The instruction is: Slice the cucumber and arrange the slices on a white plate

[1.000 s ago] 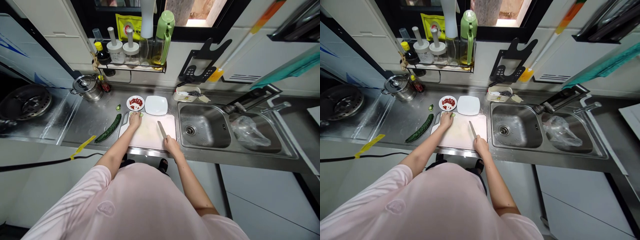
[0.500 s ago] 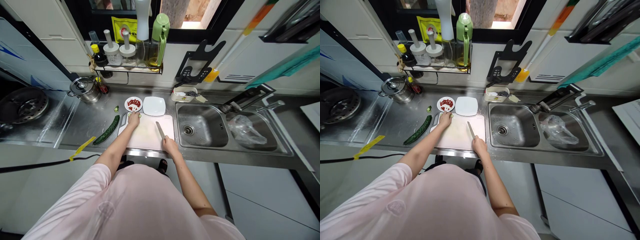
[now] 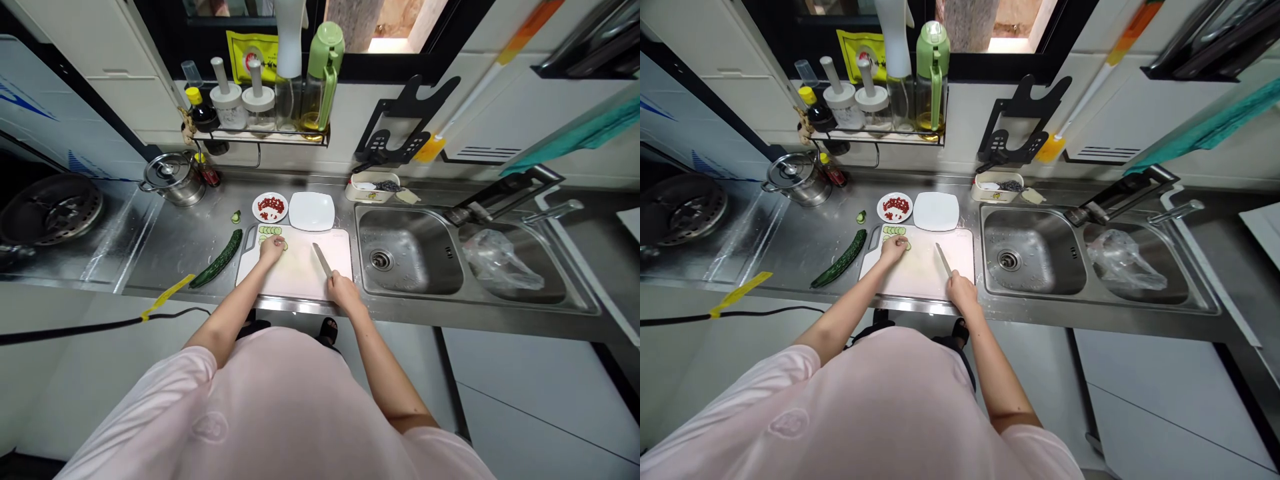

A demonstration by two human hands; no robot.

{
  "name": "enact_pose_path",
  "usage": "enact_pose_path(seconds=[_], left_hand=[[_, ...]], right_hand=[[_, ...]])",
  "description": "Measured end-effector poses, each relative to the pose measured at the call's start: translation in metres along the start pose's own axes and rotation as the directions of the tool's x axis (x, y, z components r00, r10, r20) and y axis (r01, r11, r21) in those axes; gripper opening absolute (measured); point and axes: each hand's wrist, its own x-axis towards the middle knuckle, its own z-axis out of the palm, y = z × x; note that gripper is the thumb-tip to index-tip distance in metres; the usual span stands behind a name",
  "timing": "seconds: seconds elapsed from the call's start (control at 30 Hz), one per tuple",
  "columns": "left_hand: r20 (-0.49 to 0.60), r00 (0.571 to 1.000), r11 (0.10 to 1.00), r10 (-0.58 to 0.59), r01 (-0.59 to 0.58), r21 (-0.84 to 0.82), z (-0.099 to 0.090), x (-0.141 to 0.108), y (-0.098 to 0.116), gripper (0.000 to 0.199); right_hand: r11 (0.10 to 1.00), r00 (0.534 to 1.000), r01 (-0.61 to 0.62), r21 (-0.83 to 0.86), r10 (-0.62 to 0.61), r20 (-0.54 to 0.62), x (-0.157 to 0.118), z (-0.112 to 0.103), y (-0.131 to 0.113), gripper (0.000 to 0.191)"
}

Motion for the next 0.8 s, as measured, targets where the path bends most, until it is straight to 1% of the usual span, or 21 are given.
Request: enact_pose_path(seconds=[0.07,0.2,0.3,0.4,0.47,0.53,0.63,0.8], left_hand=[[-0.006,1.0,1.0,0.006,-0.006,0.011,0.003,-0.009,-0.005,0.021],[-0.02,0.997,0.994,0.077,-0.075,0.079,0.004,-0.021,-0.011,0.021],[-0.059,0.989,0.982,0.134,-0.124,0.144,0.002,-0.023,-0.014,0.022],[-0.089,0.982,0.976,0.167,-0.151,0.157,0.0,-0.021,-0.018,0.023],[-0.099,0.982,0.979,0.162,-0.146,0.145,0.0,-0.018,-0.02,0.022],[-0.102,0.986,0.985,0.13,-0.117,0.126,0.001,-0.016,-0.021,0.02],[-0.102,0.991,0.991,0.088,-0.077,0.107,0.001,-0.012,-0.022,0.018],[-0.102,0.992,0.992,0.069,-0.057,0.114,0.001,-0.01,-0.02,0.015]], right_hand=[[1.0,1.0,0.005,-0.018,-0.005,-0.011,-0.001,-0.001,-0.002,0.031],[0.998,0.998,0.059,-0.038,-0.06,-0.026,-0.008,-0.002,-0.011,0.032],[0.992,0.993,0.116,-0.05,-0.117,-0.014,-0.014,0.0,-0.023,0.032],[0.983,0.985,0.171,-0.069,-0.171,0.008,-0.019,0.002,-0.035,0.03],[0.978,0.981,0.195,-0.08,-0.193,0.028,-0.02,0.002,-0.041,0.029],[0.974,0.978,0.208,-0.088,-0.204,0.046,-0.02,0.002,-0.044,0.028],[0.971,0.975,0.22,-0.091,-0.215,0.059,-0.02,0.001,-0.047,0.028],[0.97,0.973,0.223,-0.099,-0.215,0.081,-0.018,-0.001,-0.048,0.025]])
